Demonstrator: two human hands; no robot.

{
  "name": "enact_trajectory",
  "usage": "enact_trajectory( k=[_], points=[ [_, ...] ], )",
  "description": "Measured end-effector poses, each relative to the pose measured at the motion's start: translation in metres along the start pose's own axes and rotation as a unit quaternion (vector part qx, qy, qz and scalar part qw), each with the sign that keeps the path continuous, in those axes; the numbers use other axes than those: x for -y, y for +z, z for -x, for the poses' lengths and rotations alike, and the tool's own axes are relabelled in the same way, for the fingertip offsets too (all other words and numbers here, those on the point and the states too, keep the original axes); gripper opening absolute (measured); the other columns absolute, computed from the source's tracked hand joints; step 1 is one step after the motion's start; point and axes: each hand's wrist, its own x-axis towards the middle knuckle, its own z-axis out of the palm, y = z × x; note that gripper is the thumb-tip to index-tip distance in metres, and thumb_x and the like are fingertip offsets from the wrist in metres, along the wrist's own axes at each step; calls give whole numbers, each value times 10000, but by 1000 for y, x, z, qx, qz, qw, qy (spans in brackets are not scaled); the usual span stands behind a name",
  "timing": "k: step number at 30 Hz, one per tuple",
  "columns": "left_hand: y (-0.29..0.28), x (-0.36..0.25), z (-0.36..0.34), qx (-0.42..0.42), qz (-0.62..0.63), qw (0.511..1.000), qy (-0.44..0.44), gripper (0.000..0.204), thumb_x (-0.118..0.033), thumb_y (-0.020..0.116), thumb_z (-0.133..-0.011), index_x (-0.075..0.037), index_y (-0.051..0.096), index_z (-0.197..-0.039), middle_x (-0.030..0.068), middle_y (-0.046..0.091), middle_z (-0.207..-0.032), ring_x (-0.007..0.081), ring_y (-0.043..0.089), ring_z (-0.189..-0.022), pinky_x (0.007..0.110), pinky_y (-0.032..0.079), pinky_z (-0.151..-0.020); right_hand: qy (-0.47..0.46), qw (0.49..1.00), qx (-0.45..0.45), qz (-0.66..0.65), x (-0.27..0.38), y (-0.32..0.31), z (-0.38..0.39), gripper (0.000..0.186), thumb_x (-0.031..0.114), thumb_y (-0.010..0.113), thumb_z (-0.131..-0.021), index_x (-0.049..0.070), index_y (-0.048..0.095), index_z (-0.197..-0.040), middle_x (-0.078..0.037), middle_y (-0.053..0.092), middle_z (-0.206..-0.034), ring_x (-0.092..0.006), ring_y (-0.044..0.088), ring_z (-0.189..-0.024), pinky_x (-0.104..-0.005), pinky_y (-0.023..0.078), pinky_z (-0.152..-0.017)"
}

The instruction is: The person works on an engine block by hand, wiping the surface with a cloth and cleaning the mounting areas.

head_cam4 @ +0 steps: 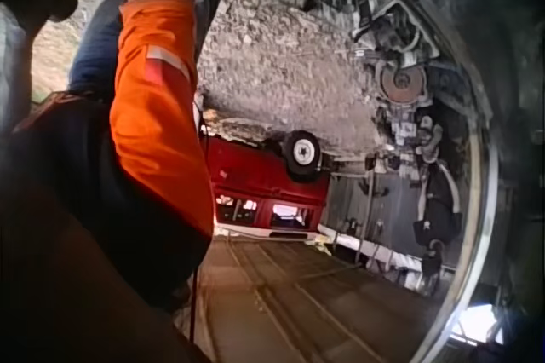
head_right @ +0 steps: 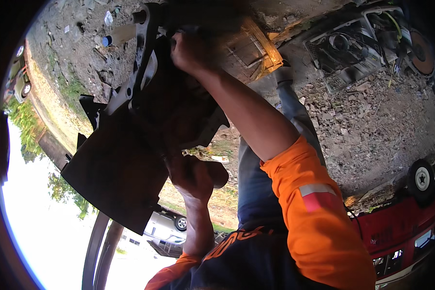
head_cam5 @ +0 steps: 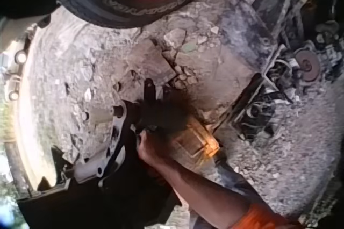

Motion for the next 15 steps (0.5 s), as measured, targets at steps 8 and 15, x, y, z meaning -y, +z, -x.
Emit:
enact_trajectory(
  k=[8,15],
  points=[
    [-3,-3,-5,-9,-39,998,54,640,-35,489,-764,154,438,-1374,328,501,-1381,446,516,-1233,458,334,-1103,31,998,42,33,8,-15,-8,313,270,591,-926,19,709,-1071,-233,699,-893,-385,693,-812,-455,551,-742],
    [-7,-8,-7,8,21,1000,5,626,-23,483,-757,184,443,-1347,289,604,-1241,387,571,-1120,447,339,-1096,-62,996,-31,60,10,-2,12,292,268,589,-920,-4,684,-868,-242,677,-775,-406,684,-774,-484,546,-690]
  ],
)
